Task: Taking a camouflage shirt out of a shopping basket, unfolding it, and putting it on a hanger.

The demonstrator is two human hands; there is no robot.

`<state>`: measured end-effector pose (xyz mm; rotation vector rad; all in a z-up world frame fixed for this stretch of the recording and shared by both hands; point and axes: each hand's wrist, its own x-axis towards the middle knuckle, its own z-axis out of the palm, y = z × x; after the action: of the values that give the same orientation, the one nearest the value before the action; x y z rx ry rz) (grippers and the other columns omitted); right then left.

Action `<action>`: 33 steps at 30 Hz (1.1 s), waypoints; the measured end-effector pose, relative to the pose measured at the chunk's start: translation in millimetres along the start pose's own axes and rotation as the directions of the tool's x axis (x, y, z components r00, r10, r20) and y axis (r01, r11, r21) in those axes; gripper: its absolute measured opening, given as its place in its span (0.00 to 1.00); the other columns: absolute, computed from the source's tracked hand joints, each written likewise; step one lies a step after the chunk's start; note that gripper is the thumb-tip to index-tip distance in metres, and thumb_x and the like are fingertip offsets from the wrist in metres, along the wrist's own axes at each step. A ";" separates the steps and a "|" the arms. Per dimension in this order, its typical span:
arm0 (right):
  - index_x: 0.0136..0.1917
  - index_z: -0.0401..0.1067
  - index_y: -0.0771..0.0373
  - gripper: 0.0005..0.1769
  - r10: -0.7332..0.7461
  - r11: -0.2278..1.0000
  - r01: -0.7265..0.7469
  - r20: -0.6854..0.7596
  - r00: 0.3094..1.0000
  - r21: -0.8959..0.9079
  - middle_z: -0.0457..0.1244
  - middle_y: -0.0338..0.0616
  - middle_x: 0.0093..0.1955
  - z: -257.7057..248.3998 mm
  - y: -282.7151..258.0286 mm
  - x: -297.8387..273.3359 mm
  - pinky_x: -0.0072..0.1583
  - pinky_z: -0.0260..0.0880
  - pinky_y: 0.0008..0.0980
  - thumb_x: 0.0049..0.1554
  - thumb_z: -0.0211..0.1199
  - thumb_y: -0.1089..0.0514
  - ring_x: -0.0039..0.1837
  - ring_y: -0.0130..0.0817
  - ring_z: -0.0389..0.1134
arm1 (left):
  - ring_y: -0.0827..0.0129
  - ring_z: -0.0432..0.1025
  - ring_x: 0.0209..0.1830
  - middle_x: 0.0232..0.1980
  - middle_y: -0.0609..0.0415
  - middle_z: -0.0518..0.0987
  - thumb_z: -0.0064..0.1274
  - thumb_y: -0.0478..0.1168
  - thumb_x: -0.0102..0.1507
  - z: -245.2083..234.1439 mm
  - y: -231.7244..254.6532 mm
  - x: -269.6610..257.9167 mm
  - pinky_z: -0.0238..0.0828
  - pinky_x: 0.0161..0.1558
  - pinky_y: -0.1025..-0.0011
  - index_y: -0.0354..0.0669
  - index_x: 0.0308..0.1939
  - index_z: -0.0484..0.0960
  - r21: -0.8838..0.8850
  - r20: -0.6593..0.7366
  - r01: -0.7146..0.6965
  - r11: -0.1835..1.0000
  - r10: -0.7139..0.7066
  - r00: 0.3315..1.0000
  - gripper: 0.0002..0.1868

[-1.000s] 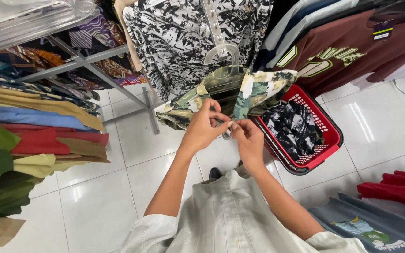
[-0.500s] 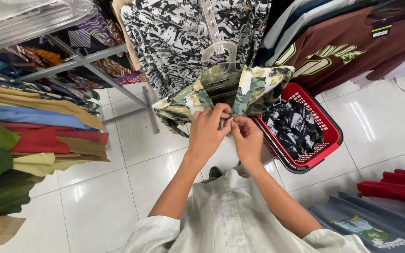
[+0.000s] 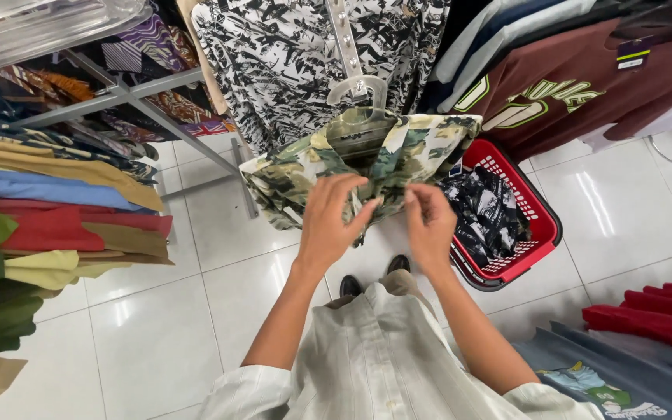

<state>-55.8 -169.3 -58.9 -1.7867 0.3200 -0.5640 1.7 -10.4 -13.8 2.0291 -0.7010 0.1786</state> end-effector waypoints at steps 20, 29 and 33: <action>0.57 0.69 0.64 0.17 -0.289 0.790 0.586 0.733 0.616 -0.181 0.66 0.53 0.49 -21.2 -7.6 178.3 0.59 0.57 0.49 0.57 0.59 0.54 0.54 0.49 0.66 | 0.63 0.72 0.48 0.43 0.56 0.80 0.48 0.52 0.62 -41.7 -62.2 60.2 0.58 0.55 0.62 0.52 0.47 0.79 0.225 0.036 0.154 0.962 -0.166 0.985 0.15; 0.54 0.73 0.58 0.12 -0.201 0.931 0.362 0.764 0.613 -0.046 0.67 0.47 0.49 -50.2 30.5 200.9 0.54 0.62 0.42 0.59 0.53 0.58 0.53 0.46 0.67 | 0.58 0.74 0.45 0.44 0.52 0.80 0.48 0.40 0.63 -67.4 -52.3 47.4 0.67 0.49 0.60 0.51 0.46 0.81 -0.195 0.076 0.322 0.926 -0.313 0.947 0.10; 0.56 0.72 0.62 0.17 -0.167 0.928 0.364 0.785 0.597 -0.079 0.66 0.53 0.49 -62.3 6.5 204.5 0.54 0.62 0.46 0.52 0.61 0.61 0.52 0.52 0.66 | 0.56 0.73 0.47 0.45 0.50 0.79 0.55 0.42 0.58 -76.5 -50.5 38.1 0.64 0.53 0.60 0.49 0.48 0.80 -0.120 0.056 0.393 0.912 -0.389 0.920 0.14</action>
<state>84.7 -322.7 -9.2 -2.1483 -0.5230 0.0954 72.1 56.9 4.9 2.0049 -0.3019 -0.1306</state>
